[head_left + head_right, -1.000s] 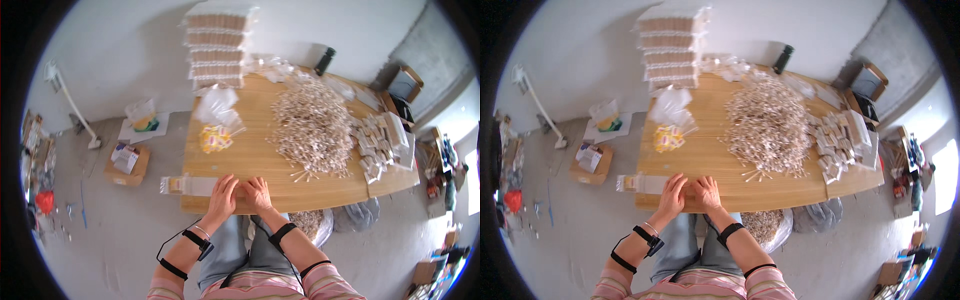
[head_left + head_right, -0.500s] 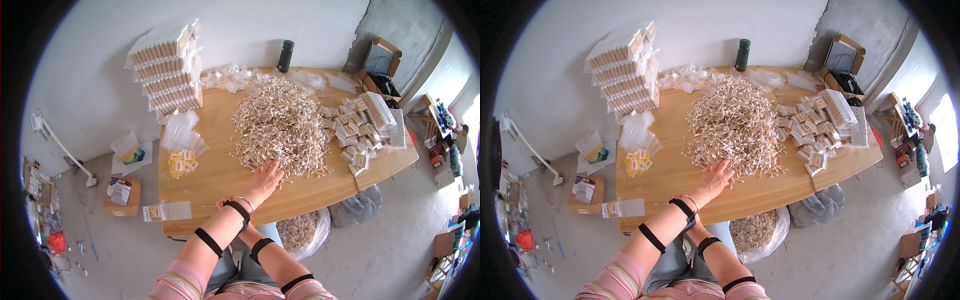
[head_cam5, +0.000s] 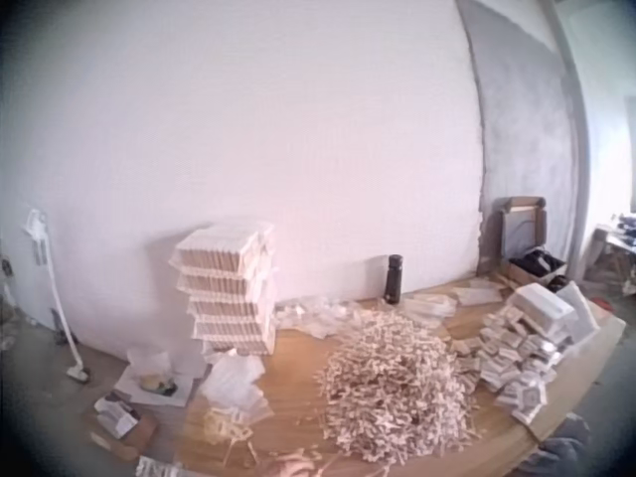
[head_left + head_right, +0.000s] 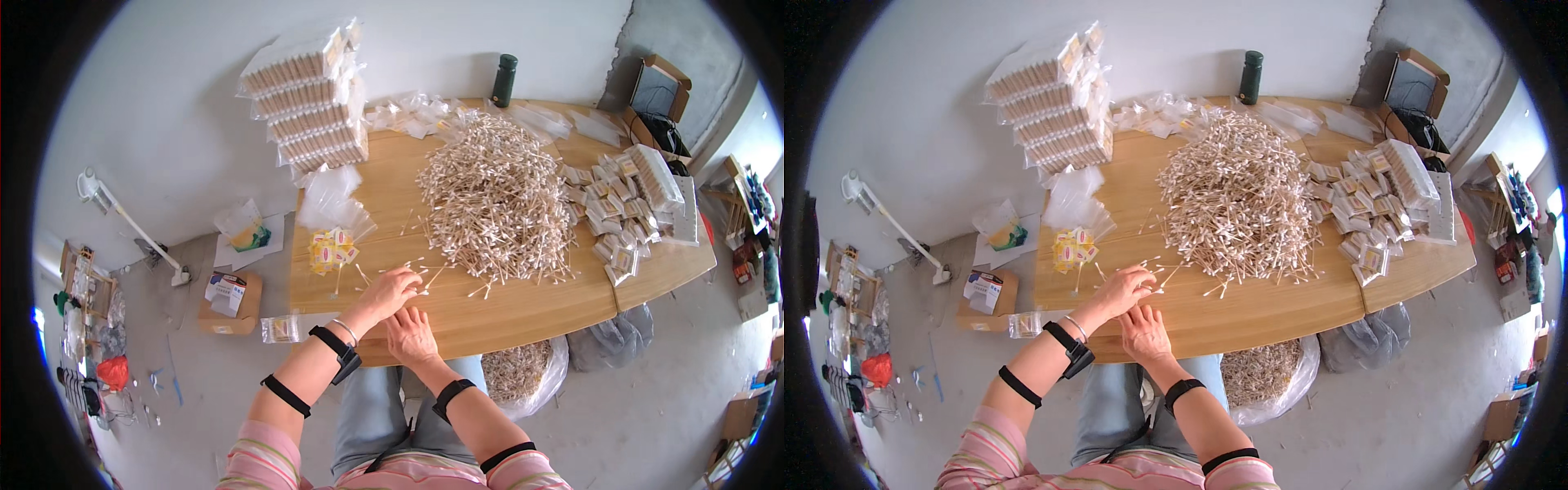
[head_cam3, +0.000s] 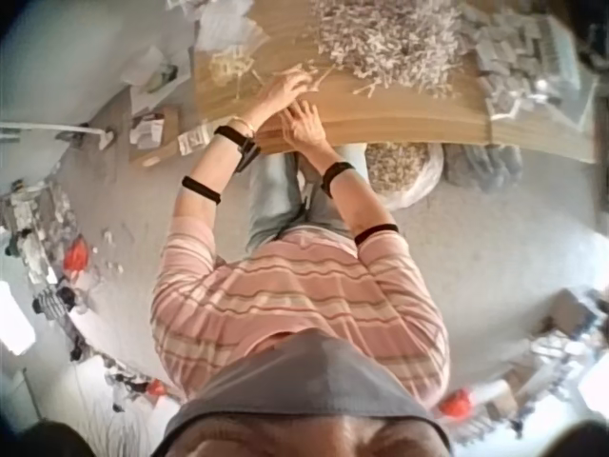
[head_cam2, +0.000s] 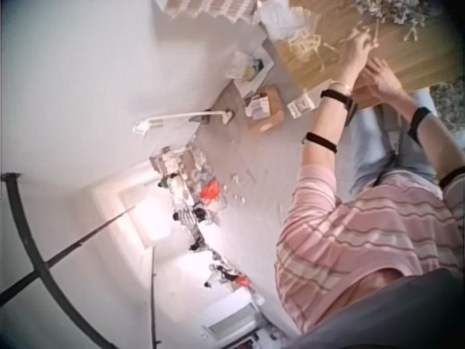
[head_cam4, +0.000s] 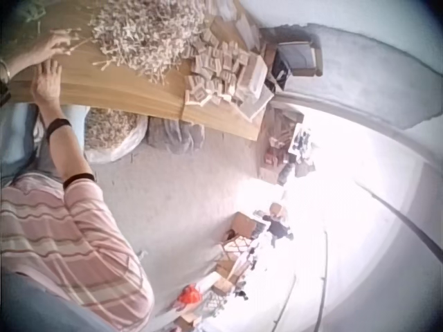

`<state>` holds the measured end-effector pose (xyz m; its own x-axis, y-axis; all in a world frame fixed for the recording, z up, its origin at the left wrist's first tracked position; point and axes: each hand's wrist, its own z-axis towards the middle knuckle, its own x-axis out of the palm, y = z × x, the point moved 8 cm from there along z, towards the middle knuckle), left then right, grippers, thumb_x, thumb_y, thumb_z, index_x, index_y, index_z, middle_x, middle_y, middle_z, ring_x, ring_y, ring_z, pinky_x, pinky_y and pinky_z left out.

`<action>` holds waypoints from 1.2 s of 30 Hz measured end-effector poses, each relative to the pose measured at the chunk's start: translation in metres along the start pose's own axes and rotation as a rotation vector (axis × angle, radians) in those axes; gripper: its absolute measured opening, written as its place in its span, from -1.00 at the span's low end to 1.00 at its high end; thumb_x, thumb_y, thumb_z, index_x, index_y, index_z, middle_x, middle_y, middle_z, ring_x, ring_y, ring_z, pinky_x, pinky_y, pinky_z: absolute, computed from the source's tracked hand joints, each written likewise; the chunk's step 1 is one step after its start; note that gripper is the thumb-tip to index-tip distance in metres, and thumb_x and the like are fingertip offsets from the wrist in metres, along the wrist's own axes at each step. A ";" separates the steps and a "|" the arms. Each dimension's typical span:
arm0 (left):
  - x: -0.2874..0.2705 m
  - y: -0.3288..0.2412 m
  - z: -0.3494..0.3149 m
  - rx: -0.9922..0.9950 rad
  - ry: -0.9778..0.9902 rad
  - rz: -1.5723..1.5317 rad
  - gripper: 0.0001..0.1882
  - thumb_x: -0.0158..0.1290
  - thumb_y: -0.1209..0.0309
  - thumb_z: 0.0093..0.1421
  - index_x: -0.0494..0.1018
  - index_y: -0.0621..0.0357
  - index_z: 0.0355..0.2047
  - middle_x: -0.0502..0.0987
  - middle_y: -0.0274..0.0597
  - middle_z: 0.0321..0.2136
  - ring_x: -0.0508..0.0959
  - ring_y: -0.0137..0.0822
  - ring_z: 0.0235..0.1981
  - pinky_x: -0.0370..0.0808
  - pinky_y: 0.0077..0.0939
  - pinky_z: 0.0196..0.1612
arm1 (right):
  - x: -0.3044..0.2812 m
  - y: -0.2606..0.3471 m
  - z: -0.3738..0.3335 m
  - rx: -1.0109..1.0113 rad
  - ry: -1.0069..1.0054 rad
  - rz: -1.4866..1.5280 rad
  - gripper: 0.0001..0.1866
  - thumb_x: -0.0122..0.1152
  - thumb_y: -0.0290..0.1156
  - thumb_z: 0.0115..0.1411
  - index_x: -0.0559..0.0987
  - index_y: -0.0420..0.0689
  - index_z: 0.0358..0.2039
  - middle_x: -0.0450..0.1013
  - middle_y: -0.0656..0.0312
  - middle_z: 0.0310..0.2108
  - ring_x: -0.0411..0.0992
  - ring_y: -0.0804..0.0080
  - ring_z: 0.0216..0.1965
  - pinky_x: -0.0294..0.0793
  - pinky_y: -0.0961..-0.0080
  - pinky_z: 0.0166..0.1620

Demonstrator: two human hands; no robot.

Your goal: Packaging cotton swabs into small plastic bags.

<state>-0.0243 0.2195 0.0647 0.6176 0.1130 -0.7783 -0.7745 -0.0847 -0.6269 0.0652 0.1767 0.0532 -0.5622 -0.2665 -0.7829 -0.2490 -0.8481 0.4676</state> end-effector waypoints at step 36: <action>-0.047 0.083 -0.068 -0.217 -0.401 0.196 -0.92 0.13 0.41 0.13 0.50 0.12 -0.39 0.49 -0.22 -0.33 0.46 -0.08 -0.16 0.36 -0.21 -0.03 | 0.010 -0.018 0.001 0.312 0.009 -0.222 -0.22 0.10 -0.10 0.15 0.17 -0.40 0.22 -0.04 -0.14 0.31 -0.11 -0.12 0.34 -0.16 -0.01 0.35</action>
<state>-0.1083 0.1401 0.0467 0.3288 0.4429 -0.8341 -0.7983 -0.3416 -0.4961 0.0633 0.1898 0.0380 -0.4611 -0.0972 -0.8820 -0.5930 -0.7056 0.3878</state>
